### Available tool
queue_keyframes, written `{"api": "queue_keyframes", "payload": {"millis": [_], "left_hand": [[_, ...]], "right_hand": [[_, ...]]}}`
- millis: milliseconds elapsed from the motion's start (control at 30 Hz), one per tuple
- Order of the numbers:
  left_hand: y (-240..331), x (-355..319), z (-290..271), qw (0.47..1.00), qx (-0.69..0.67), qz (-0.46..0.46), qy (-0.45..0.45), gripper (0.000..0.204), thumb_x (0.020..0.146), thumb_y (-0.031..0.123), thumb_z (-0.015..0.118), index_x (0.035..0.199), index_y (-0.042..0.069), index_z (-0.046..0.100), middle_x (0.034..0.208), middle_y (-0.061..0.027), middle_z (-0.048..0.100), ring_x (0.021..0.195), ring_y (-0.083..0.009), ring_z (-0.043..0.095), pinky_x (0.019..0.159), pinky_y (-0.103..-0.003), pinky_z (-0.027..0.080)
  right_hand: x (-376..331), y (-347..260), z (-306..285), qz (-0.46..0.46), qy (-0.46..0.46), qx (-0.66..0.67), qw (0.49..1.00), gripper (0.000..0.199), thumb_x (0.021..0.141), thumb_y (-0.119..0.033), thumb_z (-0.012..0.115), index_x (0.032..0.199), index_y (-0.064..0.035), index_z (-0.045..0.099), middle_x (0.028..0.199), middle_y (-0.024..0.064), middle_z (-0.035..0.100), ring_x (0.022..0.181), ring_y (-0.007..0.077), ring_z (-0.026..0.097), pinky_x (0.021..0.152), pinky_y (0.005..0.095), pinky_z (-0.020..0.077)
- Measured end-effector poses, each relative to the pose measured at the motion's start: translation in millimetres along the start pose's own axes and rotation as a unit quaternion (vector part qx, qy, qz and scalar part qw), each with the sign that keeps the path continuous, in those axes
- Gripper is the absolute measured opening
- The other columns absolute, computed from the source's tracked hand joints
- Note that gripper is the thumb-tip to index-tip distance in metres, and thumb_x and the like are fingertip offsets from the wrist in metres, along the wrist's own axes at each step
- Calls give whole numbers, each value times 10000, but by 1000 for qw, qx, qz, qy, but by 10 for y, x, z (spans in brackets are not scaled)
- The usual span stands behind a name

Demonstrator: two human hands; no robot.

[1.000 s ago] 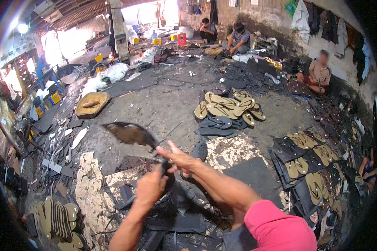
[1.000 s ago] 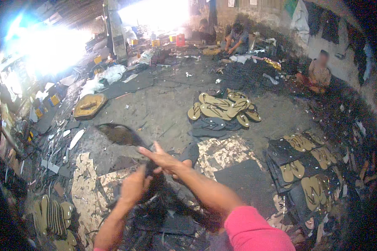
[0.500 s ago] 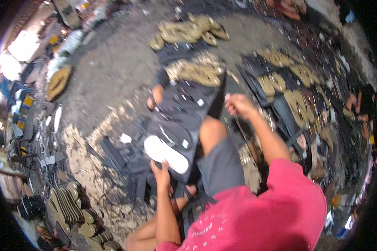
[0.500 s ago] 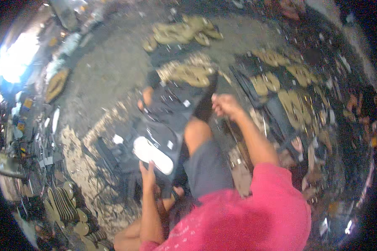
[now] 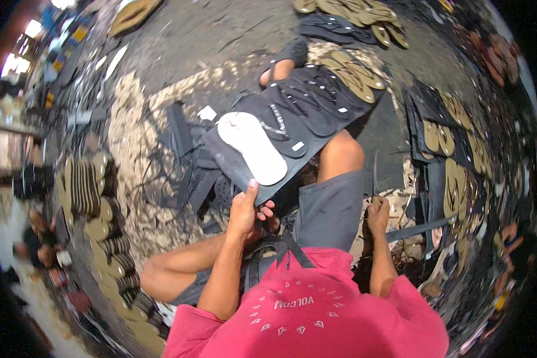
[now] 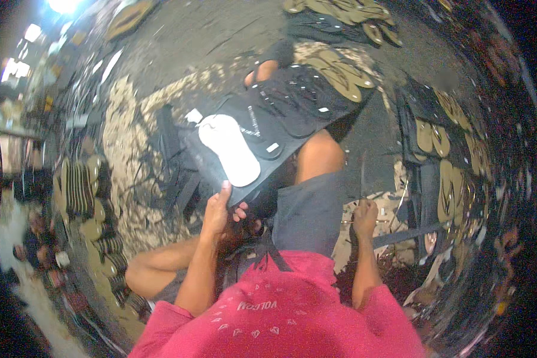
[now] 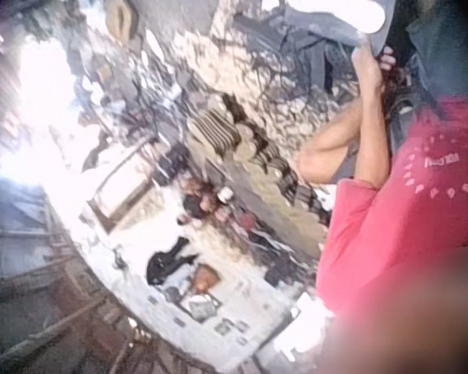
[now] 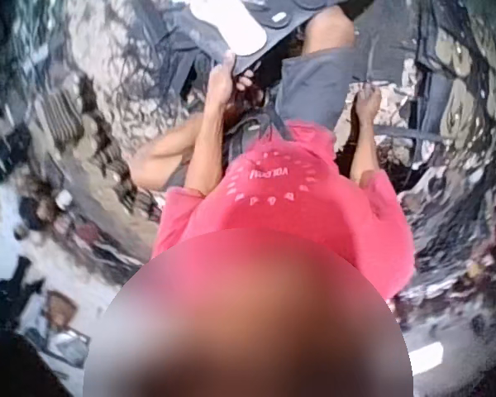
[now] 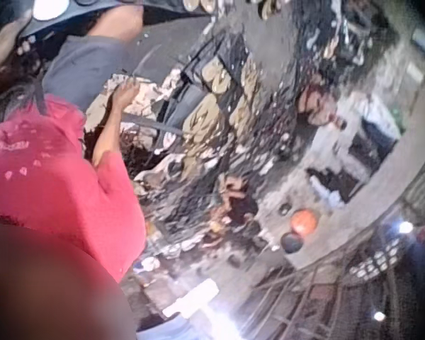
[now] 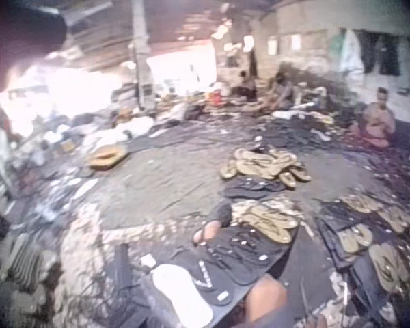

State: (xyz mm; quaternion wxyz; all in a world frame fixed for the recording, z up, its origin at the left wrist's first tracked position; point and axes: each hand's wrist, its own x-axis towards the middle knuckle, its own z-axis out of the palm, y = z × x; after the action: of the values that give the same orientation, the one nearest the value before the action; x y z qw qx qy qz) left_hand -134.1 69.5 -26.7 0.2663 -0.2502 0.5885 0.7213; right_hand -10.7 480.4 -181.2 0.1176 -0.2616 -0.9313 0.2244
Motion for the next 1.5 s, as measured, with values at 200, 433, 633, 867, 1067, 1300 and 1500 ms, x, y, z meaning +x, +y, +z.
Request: {"api": "queue_keyframes", "payload": {"millis": [200,433,633,867,1067,1300,1500], "left_hand": [[57,-291,5,1000,5,13,-12,417,1055,454,571,899,73,637,694,-10,618,511,-84,508,471,-233,378],[164,-359,97,993,-112,15,-33,359,1046,412,594,878,94,608,658,16,552,501,-80,456,458,-217,341],[181,-401,124,997,-75,26,-21,382,1059,428,562,855,107,595,634,24,519,473,-71,409,428,-226,313],[173,-476,66,997,26,77,-13,412,1071,426,526,825,101,582,613,25,503,474,-74,405,424,-238,299],[340,-949,-132,994,85,64,32,444,1085,425,490,828,78,593,633,-10,566,490,-86,478,435,-252,363],[685,-753,-550,917,-55,286,271,472,1070,493,492,1219,54,579,1006,-67,621,839,-158,596,733,-313,495],[-209,573,192,981,-168,23,93,845,959,263,737,1599,-7,256,1552,-161,445,1286,-283,560,1066,-465,464]], "right_hand": [[171,-1552,-1054,94,-156,382,906,467,1079,-273,512,1450,-16,392,888,28,578,748,135,598,667,279,539],[-544,-2687,-1158,-110,-448,257,849,459,1055,-237,547,1422,0,406,1010,307,677,918,490,689,819,513,549],[-603,-2750,-862,-114,-447,243,853,369,1060,-264,550,1306,1,479,1053,337,676,977,527,662,814,561,528],[-167,-3221,332,-305,-365,211,854,249,1014,-176,574,1133,37,621,1118,251,688,1053,465,651,896,537,507],[512,-4063,1429,-446,-57,270,851,403,972,-226,612,1288,24,606,1202,224,646,1099,407,612,983,468,479],[-53,-4396,780,-63,-517,502,691,445,1091,-344,504,1333,28,478,833,77,611,628,133,632,552,285,510],[55,-3152,-690,34,-461,545,700,438,1089,-347,526,1372,-13,510,932,60,647,690,84,621,629,268,559]]}}
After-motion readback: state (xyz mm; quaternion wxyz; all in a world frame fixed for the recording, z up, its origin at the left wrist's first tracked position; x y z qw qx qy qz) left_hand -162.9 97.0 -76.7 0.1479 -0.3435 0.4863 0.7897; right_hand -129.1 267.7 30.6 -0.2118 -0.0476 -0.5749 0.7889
